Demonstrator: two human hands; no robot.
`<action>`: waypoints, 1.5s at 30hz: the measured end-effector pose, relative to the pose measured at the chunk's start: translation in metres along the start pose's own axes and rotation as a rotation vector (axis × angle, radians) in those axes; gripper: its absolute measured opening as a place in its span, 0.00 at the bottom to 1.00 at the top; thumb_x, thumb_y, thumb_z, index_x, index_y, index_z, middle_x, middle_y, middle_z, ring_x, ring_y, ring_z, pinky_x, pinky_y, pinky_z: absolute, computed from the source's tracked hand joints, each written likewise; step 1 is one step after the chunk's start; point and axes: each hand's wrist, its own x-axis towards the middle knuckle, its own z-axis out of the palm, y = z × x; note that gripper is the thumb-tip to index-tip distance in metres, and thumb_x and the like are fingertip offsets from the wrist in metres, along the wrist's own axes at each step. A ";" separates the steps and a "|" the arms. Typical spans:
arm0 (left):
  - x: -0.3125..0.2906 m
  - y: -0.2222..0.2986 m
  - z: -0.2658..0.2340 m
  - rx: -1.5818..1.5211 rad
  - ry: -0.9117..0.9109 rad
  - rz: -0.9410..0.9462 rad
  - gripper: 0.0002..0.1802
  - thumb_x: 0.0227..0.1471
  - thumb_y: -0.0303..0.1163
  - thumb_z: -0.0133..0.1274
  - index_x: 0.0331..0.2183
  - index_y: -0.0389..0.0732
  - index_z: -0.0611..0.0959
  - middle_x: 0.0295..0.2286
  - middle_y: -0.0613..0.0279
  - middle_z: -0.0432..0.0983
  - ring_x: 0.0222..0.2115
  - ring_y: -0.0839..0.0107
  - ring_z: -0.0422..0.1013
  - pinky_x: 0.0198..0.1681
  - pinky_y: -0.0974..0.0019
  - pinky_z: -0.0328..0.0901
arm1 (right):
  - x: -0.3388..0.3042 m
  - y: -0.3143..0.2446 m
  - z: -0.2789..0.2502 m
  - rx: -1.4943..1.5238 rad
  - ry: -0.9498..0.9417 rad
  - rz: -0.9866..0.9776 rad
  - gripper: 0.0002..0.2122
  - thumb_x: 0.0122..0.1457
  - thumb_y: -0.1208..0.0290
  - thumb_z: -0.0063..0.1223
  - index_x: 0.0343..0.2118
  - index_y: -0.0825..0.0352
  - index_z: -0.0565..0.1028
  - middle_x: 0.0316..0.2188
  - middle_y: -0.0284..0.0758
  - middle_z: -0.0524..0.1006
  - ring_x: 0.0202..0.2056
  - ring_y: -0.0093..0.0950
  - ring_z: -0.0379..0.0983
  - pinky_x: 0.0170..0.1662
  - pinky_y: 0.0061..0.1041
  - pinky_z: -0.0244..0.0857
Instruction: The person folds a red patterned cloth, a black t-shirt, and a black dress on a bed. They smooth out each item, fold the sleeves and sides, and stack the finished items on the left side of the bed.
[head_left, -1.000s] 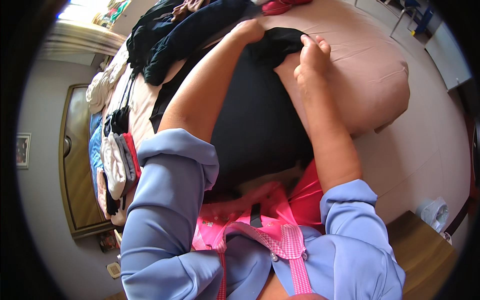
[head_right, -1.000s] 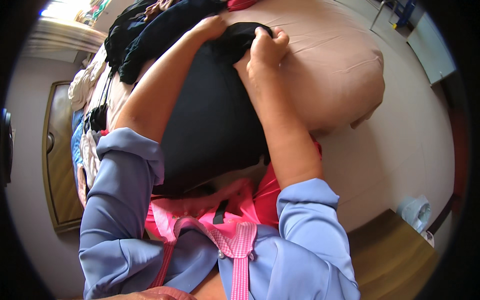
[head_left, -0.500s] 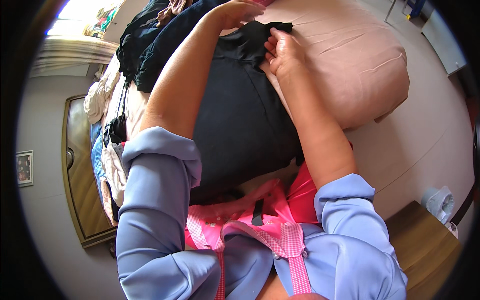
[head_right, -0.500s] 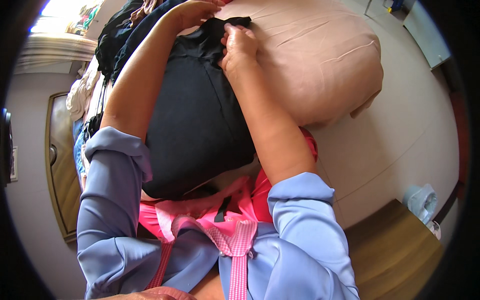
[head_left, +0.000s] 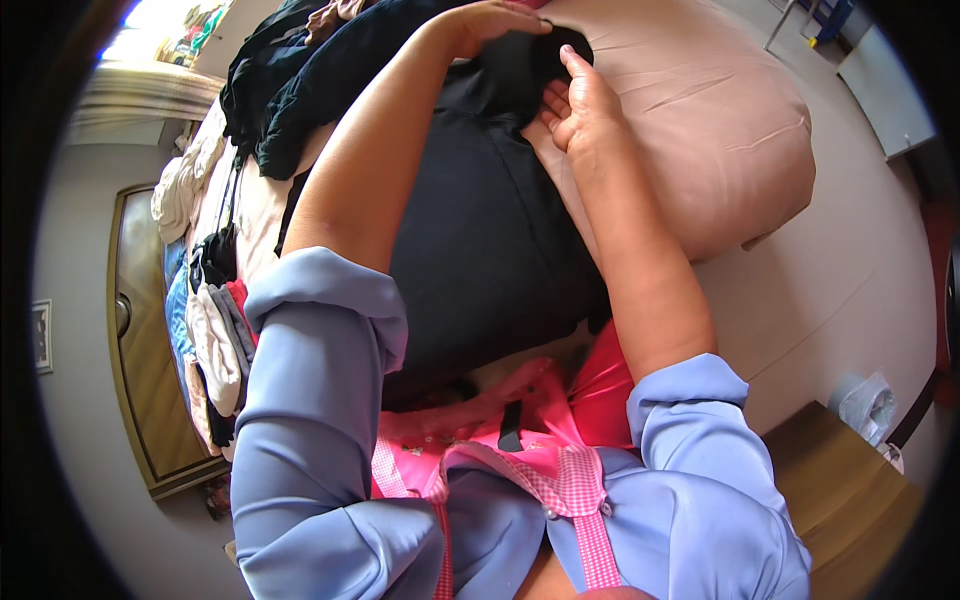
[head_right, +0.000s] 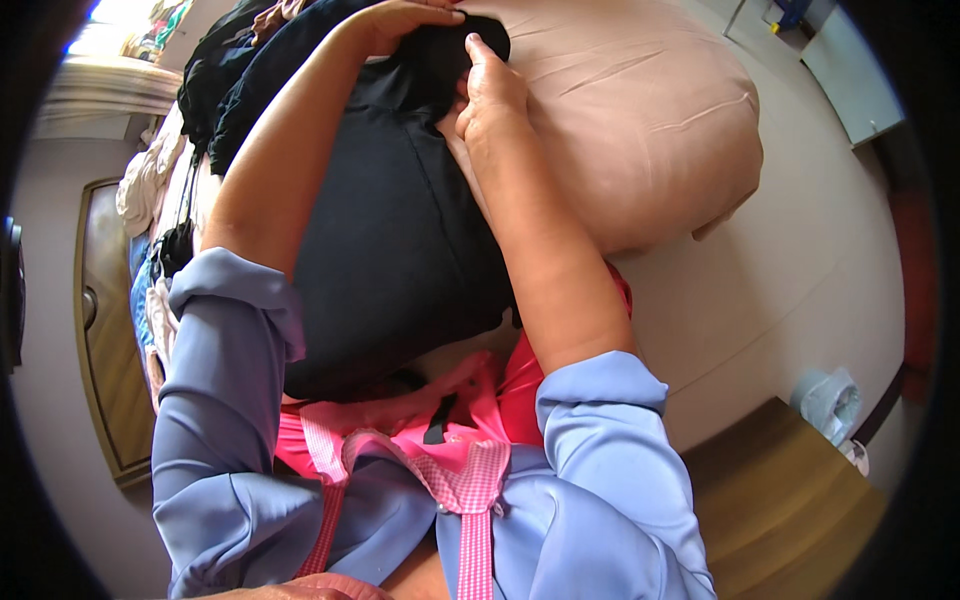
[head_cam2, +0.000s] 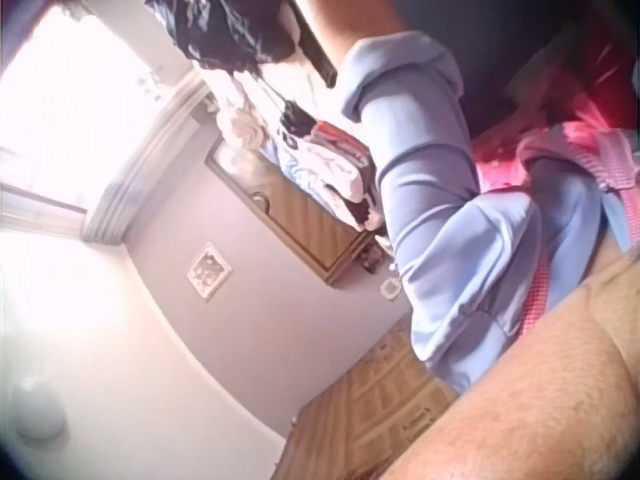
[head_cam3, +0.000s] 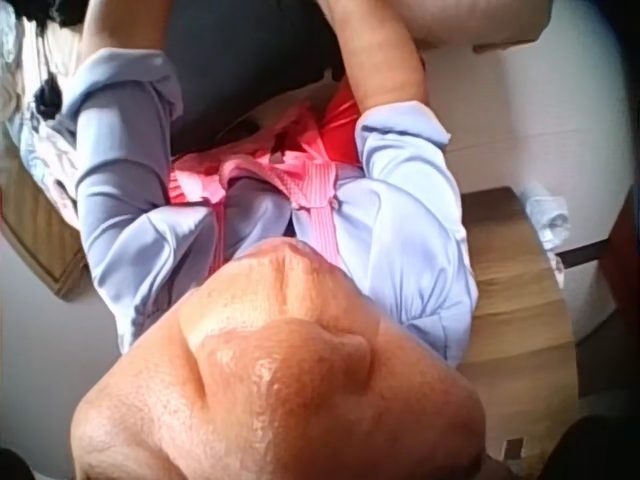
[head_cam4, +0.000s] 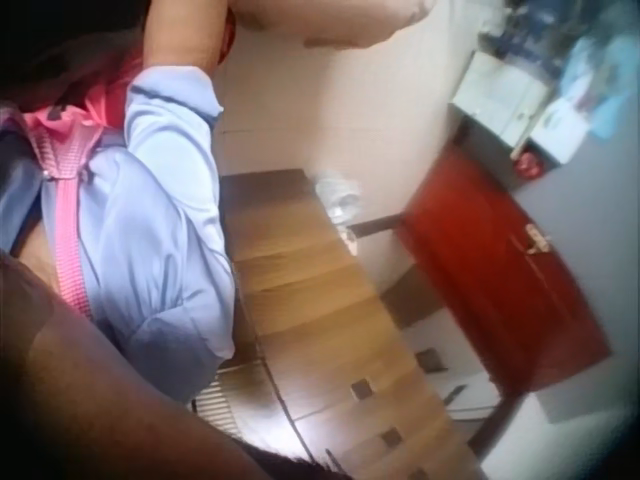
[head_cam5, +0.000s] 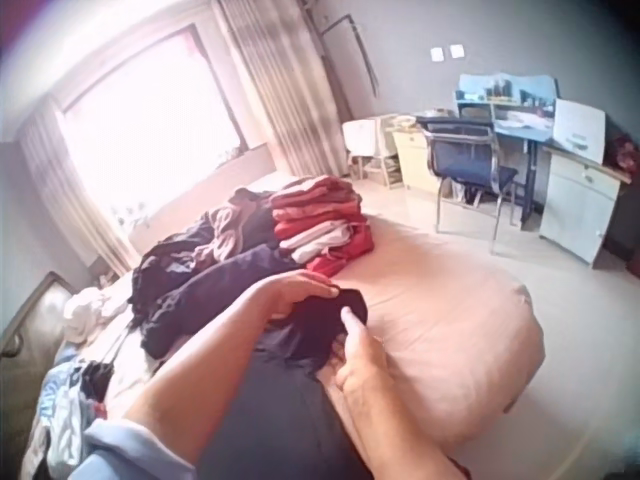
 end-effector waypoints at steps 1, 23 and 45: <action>-0.010 0.053 0.019 -0.326 -0.076 -0.091 0.08 0.46 0.28 0.56 0.33 0.47 0.77 0.28 0.68 0.75 0.31 0.76 0.71 0.29 0.68 0.65 | 0.005 -0.009 -0.004 0.005 0.012 -0.036 0.35 0.46 0.58 0.63 0.55 0.66 0.59 0.52 0.45 0.61 0.52 0.40 0.59 0.57 0.43 0.48; -0.088 0.006 0.038 0.799 0.046 0.029 0.28 0.42 0.54 0.56 0.29 0.35 0.81 0.20 0.58 0.74 0.21 0.72 0.69 0.26 0.68 0.64 | 0.021 -0.011 -0.016 -1.306 -0.057 -0.821 0.13 0.50 0.64 0.46 0.35 0.64 0.78 0.32 0.44 0.78 0.35 0.39 0.75 0.41 0.32 0.67; -0.073 0.022 0.064 0.986 0.015 0.025 0.20 0.41 0.47 0.55 0.26 0.37 0.81 0.18 0.57 0.74 0.18 0.71 0.70 0.22 0.67 0.63 | 0.015 -0.029 -0.018 -1.677 0.009 -0.692 0.20 0.48 0.75 0.45 0.46 0.52 0.74 0.50 0.42 0.68 0.49 0.37 0.67 0.53 0.31 0.62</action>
